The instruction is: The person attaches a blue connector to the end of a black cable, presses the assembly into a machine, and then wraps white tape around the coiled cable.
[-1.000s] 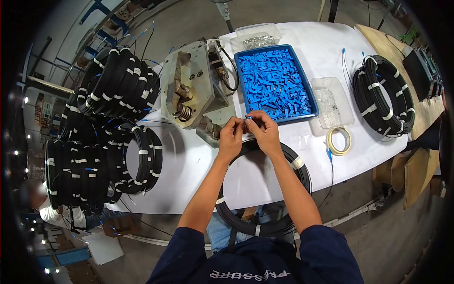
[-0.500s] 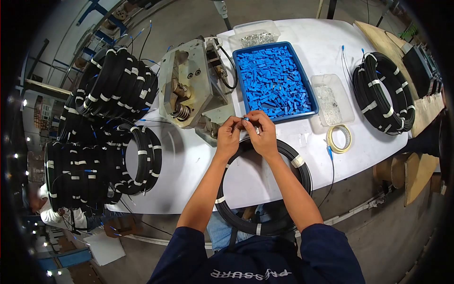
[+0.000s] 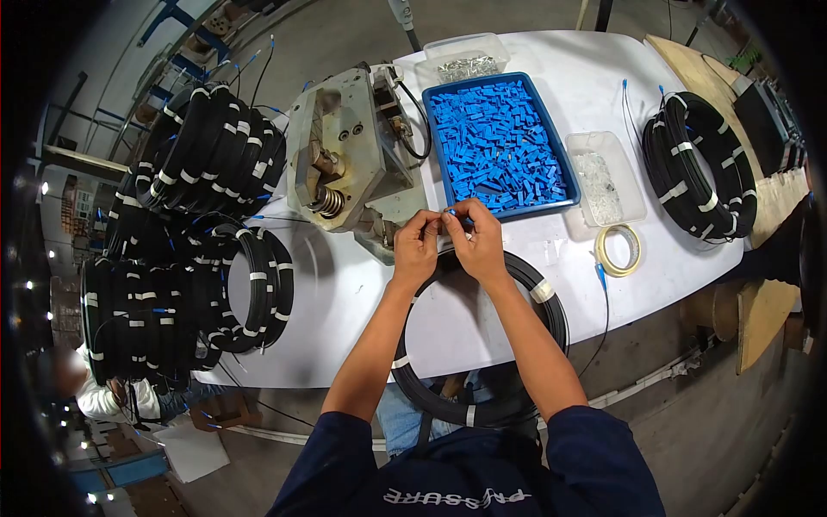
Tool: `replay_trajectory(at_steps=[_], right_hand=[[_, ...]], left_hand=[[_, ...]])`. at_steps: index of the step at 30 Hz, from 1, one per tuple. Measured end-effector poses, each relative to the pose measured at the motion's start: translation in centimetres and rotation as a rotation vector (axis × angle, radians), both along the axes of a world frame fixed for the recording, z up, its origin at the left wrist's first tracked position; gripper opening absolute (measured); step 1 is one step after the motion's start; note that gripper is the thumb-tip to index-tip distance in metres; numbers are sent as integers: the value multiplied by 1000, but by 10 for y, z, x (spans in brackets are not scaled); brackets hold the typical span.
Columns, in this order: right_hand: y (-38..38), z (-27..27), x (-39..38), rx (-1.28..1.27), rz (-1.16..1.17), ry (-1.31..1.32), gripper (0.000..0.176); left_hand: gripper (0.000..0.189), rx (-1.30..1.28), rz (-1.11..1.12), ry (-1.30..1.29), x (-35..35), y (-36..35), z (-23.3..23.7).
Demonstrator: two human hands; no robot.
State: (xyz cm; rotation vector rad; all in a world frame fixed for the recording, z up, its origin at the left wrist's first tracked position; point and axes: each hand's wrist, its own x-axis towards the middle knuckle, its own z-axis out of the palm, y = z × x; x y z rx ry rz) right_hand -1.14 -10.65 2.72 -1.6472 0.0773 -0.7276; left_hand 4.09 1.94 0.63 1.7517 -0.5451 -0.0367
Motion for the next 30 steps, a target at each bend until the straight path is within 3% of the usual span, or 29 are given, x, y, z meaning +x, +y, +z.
replay_trajectory(at_steps=[4,9,12,25,30], right_hand=[[3,-6,1,5,8,16,9],[3,-7,-1,192,112,147,12],[5,-11,1,133,84,84,13],[4,-9,1,210,73,98,13],[-3,-6,3,454,111,217,18]], left_hand=[[12,-66,-14,46,4,1,-7],[11,-250,-160,251,5,2,-8],[12,-279,-172,268,2,2,-4],[11,-200,-122,224,2,-2,-8],[11,-218,-146,284,-2,-7,2]])
